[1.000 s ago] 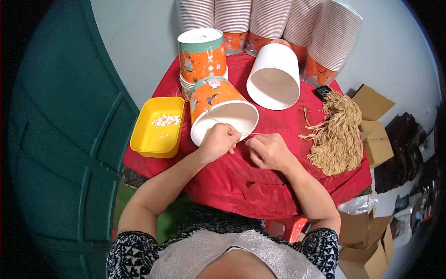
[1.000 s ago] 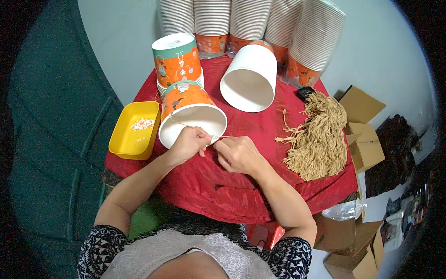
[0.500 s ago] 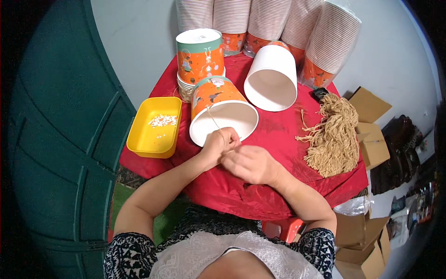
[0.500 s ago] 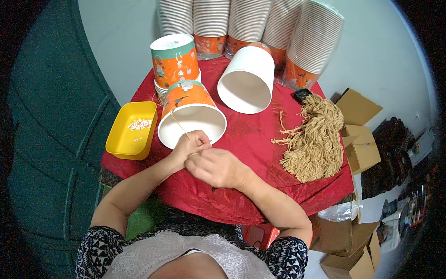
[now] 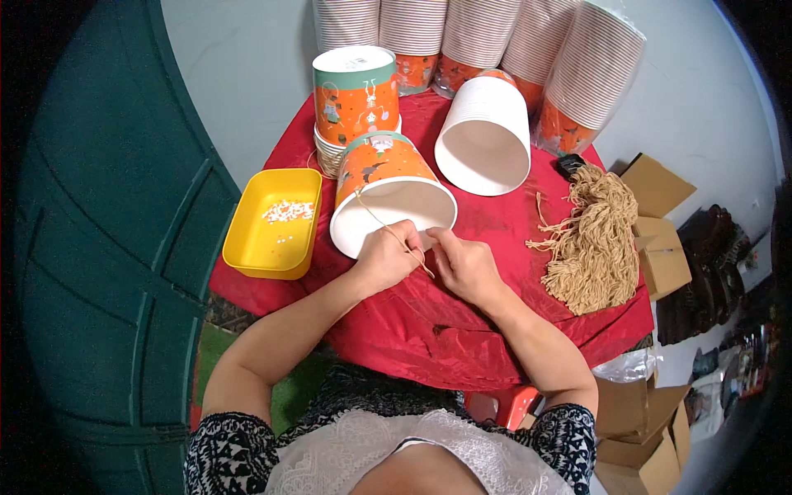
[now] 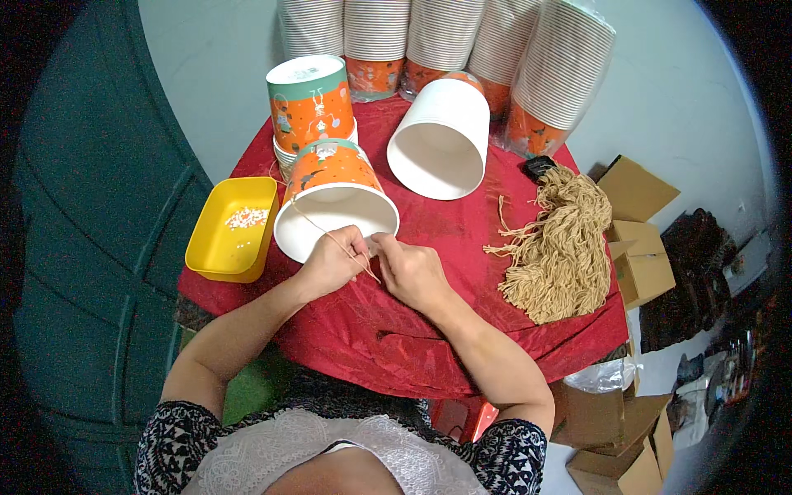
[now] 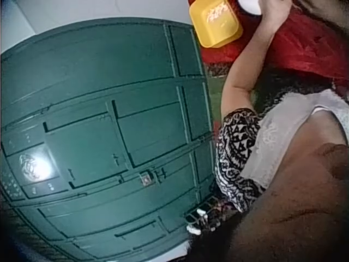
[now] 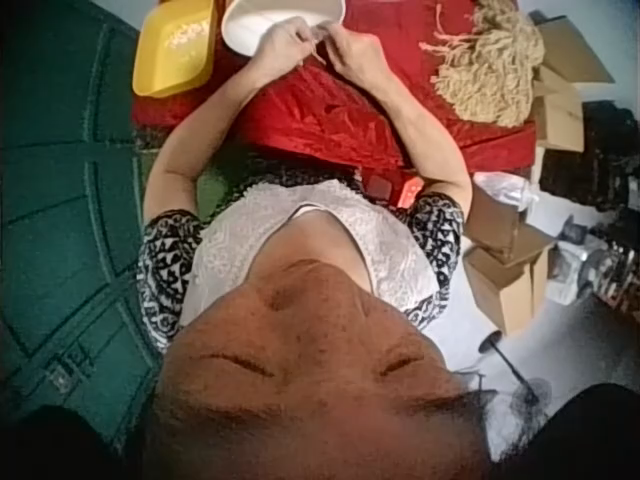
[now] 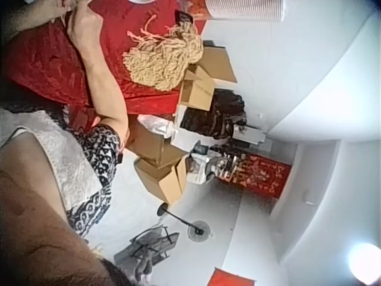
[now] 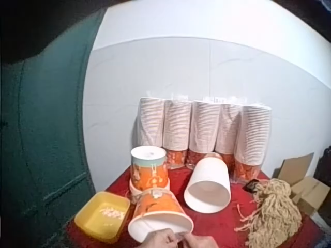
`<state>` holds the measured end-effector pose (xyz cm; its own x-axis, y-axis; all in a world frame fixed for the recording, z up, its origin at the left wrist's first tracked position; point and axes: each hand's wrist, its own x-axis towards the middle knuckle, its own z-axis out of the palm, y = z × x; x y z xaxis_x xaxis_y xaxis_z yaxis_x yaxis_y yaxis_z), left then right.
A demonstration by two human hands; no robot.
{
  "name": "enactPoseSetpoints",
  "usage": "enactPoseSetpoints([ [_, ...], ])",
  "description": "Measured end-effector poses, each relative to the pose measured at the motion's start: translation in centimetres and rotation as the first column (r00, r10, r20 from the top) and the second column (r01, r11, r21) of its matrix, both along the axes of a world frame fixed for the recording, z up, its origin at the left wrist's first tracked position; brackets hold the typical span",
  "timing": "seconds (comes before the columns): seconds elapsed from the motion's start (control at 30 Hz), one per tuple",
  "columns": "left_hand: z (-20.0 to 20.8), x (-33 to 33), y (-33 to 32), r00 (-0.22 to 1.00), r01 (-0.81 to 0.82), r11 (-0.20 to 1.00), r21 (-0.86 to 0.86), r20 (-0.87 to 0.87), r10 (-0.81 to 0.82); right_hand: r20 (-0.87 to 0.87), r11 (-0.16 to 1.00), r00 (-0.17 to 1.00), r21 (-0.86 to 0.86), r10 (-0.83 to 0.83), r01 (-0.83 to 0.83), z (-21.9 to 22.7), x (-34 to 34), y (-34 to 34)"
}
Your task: Assembling paper buckets by threading cord handles through pre-punched holes and securing them.
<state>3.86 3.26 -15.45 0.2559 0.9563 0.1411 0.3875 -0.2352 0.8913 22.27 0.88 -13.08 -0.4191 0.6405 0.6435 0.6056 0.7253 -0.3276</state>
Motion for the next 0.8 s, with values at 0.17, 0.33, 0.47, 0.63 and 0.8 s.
enactPoseSetpoints([
  [0.17,0.2,0.1,-0.1,1.000,0.014,1.000,-0.001,0.010,-0.014,-0.008,1.000,1.000,-0.011,-0.004,0.003,-0.5,-0.3,0.4],
  [0.33,0.2,-0.1,-0.1,1.000,0.004,1.000,0.003,0.004,-0.004,0.064,0.999,0.997,-0.035,-0.032,0.034,-0.1,-0.5,0.3],
  [0.47,0.9,0.0,-0.1,0.994,0.041,0.990,-0.136,0.102,-0.027,-0.006,0.991,0.998,-0.120,-0.062,0.061,-0.9,-0.2,0.3],
  [0.63,0.1,-0.3,0.4,0.981,0.068,0.986,-0.151,0.191,-0.039,-0.083,0.979,0.997,-0.205,-0.008,-0.009,-1.5,-0.6,0.2],
  [0.8,0.5,-0.4,0.3,0.976,0.082,0.983,-0.165,0.212,-0.046,-0.089,0.973,0.995,-0.223,0.041,-0.060,-1.2,-0.7,-0.1],
])
